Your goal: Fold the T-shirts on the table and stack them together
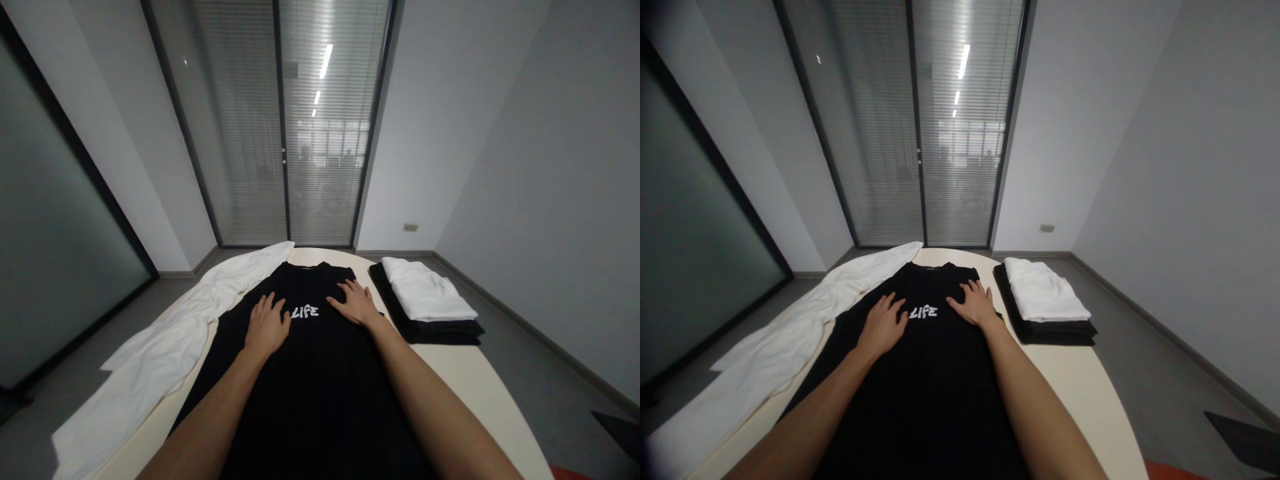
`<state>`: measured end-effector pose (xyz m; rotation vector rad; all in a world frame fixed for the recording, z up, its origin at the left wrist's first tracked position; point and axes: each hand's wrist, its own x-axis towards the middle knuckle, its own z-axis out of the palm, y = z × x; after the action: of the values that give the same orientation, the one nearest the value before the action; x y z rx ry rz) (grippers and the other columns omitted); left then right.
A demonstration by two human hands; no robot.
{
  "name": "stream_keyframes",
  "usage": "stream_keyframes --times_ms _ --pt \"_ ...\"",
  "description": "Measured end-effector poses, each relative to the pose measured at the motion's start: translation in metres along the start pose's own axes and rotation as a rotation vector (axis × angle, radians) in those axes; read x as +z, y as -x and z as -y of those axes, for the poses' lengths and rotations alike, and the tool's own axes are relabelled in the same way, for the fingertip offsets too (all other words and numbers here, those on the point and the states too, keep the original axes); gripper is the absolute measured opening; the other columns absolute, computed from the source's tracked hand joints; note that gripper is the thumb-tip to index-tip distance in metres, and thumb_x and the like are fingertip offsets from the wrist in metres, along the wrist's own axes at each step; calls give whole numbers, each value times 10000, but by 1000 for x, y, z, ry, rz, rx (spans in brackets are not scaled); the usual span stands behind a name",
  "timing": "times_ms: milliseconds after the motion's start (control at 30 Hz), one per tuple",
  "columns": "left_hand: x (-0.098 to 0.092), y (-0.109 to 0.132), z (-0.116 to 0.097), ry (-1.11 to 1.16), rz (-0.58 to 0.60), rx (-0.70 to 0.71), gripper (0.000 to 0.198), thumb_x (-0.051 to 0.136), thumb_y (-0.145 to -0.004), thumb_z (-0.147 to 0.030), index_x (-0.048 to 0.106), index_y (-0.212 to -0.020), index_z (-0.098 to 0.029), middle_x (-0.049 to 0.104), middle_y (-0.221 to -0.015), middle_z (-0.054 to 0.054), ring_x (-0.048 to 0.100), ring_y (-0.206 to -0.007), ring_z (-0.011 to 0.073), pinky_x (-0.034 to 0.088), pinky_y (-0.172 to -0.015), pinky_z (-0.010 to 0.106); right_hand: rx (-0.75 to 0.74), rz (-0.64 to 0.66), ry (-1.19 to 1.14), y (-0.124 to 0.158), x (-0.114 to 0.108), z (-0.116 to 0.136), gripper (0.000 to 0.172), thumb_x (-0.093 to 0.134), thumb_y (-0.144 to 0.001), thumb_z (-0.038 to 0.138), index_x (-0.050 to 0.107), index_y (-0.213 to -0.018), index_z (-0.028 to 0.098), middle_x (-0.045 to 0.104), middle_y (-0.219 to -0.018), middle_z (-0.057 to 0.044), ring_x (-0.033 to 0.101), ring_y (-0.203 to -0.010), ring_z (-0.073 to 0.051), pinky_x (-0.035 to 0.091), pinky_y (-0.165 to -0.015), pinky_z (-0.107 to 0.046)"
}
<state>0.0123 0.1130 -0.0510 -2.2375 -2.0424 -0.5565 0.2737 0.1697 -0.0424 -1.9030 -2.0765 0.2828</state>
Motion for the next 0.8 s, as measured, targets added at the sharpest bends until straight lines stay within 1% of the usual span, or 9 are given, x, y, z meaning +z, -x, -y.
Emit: stream_keyframes --times_ms 100,200,300,400,500,600,667,733,800 --pt "0 0 0 -5 -2 7 458 497 -962 -326 609 -1375 -162 482 -1522 155 405 -1429 348 339 -1163 491 15 -34 -55 -4 -3 -4 607 426 -948 657 595 -1358 243 447 -1542 -118 333 -1461 -299 170 -1186 -578" --pt "0 0 1 -7 -3 15 469 503 -962 -351 601 -1387 -181 472 -1531 155 397 -1435 355 338 -1159 505 15 -63 -33 -7 -1 -7 502 463 -964 549 592 -1344 249 480 -1507 -113 400 -1414 -268 191 -1181 -561" --pt "1 0 2 -1 5 14 481 509 -961 -367 595 -1397 -184 456 -1543 157 386 -1442 362 327 -1166 508 63 -53 15 -9 3 -8 641 485 -934 570 474 -1471 221 357 -1597 -130 307 -1472 -299 148 -1193 -587" --pt "2 0 3 7 12 13 481 502 -967 -370 592 -1401 -183 445 -1551 156 375 -1448 362 319 -1171 515 112 -25 46 -10 6 -7 726 428 -941 614 401 -1528 188 268 -1642 -128 226 -1508 -328 132 -1194 -608" --pt "3 0 3 6 13 8 479 497 -969 -369 590 -1403 -187 441 -1555 152 372 -1451 358 322 -1169 521 105 -46 86 -10 4 -6 729 402 -950 635 423 -1517 178 297 -1630 -138 194 -1516 -345 105 -1186 -634" --pt "3 0 3 2 14 5 478 501 -967 -372 593 -1399 -190 444 -1555 148 383 -1445 359 322 -1170 521 -25 -118 120 -9 1 -1 659 426 -964 577 448 -1498 192 338 -1615 -118 167 -1531 -294 73 -1213 -571" --pt "3 0 3 4 13 7 477 503 -965 -371 596 -1396 -189 446 -1553 148 386 -1443 362 322 -1171 518 -113 -136 112 -8 1 3 643 422 -972 561 436 -1507 204 334 -1621 -99 181 -1530 -249 104 -1228 -491" --pt "2 0 2 8 11 9 475 504 -965 -366 599 -1394 -187 446 -1552 151 383 -1444 366 324 -1170 520 -113 -105 98 -7 4 7 687 391 -973 607 406 -1530 206 313 -1631 -100 195 -1528 -251 134 -1226 -465" --pt "2 0 2 11 10 6 475 505 -964 -363 598 -1394 -185 444 -1553 155 382 -1444 370 326 -1168 522 -46 -51 95 -7 8 9 762 358 -963 663 369 -1552 180 289 -1638 -123 189 -1529 -282 136 -1221 -491"
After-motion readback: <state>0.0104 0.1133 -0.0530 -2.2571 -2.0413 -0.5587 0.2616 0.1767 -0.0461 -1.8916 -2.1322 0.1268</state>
